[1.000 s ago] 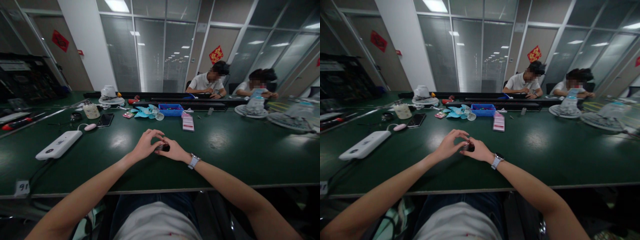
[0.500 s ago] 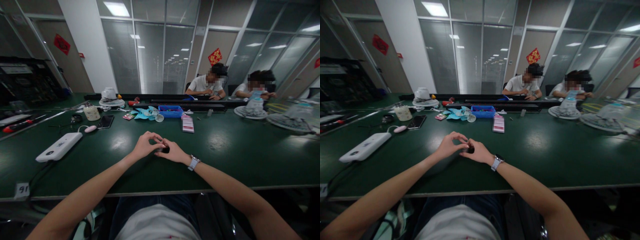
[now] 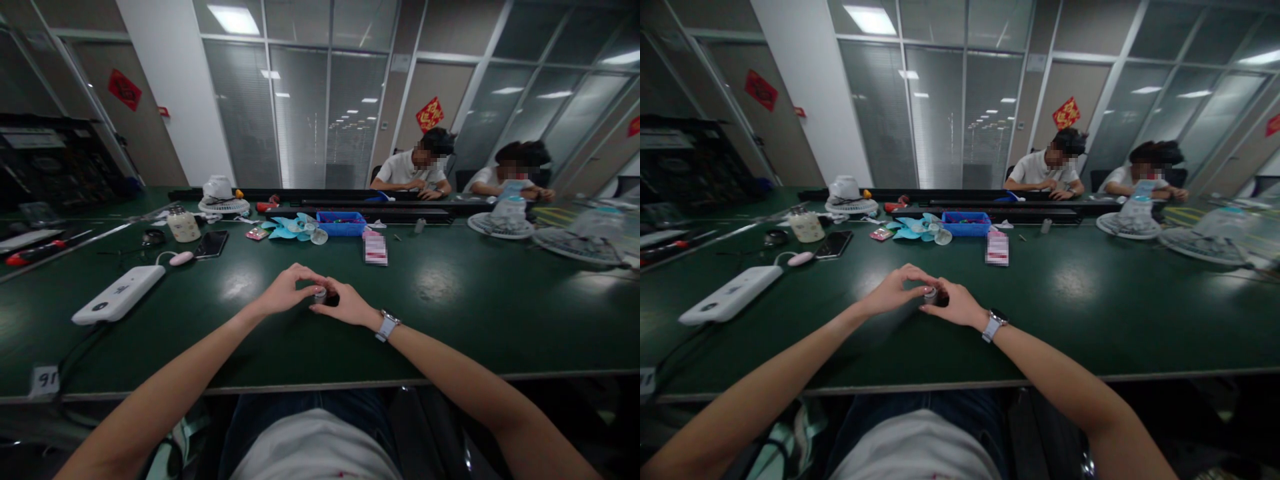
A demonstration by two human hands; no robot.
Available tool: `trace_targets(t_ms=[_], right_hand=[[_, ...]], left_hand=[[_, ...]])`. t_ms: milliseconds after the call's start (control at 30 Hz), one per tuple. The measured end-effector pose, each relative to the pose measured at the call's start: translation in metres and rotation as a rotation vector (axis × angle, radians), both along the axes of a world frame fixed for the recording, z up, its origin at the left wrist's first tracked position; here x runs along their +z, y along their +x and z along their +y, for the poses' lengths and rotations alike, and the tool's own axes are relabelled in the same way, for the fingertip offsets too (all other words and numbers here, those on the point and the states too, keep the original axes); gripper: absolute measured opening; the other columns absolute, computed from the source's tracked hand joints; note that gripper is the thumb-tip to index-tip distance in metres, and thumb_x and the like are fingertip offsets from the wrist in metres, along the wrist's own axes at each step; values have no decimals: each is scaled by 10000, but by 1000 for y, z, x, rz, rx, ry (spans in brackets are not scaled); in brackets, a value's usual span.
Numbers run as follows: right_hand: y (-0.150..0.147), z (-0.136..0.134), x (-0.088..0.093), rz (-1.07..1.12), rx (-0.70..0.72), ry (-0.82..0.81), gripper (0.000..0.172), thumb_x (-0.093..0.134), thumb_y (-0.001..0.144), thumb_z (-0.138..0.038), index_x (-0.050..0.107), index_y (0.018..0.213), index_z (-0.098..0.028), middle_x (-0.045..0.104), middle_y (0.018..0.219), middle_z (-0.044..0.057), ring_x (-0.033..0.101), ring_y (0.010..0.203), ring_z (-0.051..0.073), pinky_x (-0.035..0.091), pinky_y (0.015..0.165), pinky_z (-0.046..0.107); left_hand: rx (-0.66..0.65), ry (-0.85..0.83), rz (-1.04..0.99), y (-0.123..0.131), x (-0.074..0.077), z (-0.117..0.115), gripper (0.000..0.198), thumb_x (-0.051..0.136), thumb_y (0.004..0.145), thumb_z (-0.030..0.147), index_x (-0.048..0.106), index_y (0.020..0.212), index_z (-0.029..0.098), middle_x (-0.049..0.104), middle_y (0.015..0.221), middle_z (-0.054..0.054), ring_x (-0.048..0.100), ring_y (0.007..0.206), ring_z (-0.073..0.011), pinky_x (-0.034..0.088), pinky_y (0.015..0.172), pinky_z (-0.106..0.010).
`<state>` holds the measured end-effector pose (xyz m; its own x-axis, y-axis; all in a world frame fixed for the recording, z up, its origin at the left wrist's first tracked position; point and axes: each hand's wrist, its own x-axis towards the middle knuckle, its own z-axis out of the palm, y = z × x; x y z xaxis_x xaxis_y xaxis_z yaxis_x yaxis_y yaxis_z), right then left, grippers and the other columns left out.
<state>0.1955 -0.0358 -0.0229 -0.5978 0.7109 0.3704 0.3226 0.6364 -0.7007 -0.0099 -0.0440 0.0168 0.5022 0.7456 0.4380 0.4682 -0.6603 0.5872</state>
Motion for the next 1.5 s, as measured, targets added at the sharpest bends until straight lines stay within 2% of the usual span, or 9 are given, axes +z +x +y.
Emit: trace_targets(t_ms=[100, 200, 367, 567, 800, 1067, 1167, 1300, 1500], right_hand=[[0, 2, -2, -12, -4, 16, 559, 726, 799, -436, 530, 1257, -183, 701, 1081, 86, 685, 927, 227, 546, 811, 356], [0, 4, -5, -22, -18, 44, 546, 728, 796, -445, 534, 1239, -192, 703, 1060, 74, 687, 902, 227, 545, 785, 352], [0, 4, -6, -26, -29, 73, 369, 723, 794, -463, 592, 1006, -191, 692, 969, 54, 673, 844, 212, 533, 734, 330], [0, 2, -3, -3, -8, 43, 370, 727, 790, -458, 553, 982, -195, 679, 935, 36, 666, 830, 199, 524, 733, 319], [-1, 0, 0, 8, -12, 3, 375, 746, 768, -454, 535, 943, -198, 674, 908, 32, 668, 826, 204, 516, 723, 312], [-1, 0, 0, -18, -36, 54, 360, 748, 770, -444, 542, 921, -190, 664, 868, 17, 641, 762, 186, 484, 655, 284], [-1, 1, -3, -22, -25, 84, 353, 738, 789, -416, 574, 1003, -188, 676, 963, 40, 651, 840, 199, 496, 720, 305], [0, 2, -3, -24, -9, 85, 406, 725, 803, -426, 575, 1101, -196, 680, 1024, 55, 659, 871, 205, 506, 736, 315], [-1, 1, -1, -43, -21, 108, 384, 723, 797, -452, 595, 1044, -186, 670, 982, 50, 646, 834, 195, 496, 719, 305]], left_hand=[[-19, -22, -49, 5, -1, -4, 244, 649, 872, 252, 716, 1107, 259, 731, 1095, -34, 615, 1058, -230, 474, 905, -355], [-38, -43, -107, 8, -3, -4, 166, 658, 863, 240, 744, 1004, 224, 726, 1127, -43, 641, 1053, -224, 462, 945, -356], [49, -65, -143, 9, -9, 0, 98, 715, 811, 254, 745, 886, 200, 752, 1054, -52, 672, 1006, -248, 463, 933, -388], [126, -60, -147, 12, -11, -1, 197, 737, 791, 248, 694, 977, 200, 775, 797, -22, 689, 892, -250, 452, 874, -410], [146, 14, -208, 15, -13, -3, 173, 776, 748, 222, 663, 878, 206, 732, 788, 0, 679, 822, -207, 476, 809, -352], [197, 119, -105, 17, -12, -6, 198, 785, 753, 320, 681, 887, 217, 730, 759, -3, 594, 861, -245, 444, 755, -357], [135, 105, -73, 15, -9, -6, 263, 767, 774, 334, 679, 998, 228, 735, 826, -9, 578, 942, -253, 446, 823, -373], [-65, -9, -74, 9, -2, -4, 137, 670, 862, 267, 703, 983, 212, 697, 1145, -51, 593, 1089, -230, 427, 968, -374], [-166, -229, -162, 4, 4, 1, 142, 644, 868, 241, 706, 949, 143, 644, 1210, -115, 669, 1000, -214, 503, 912, -344]])
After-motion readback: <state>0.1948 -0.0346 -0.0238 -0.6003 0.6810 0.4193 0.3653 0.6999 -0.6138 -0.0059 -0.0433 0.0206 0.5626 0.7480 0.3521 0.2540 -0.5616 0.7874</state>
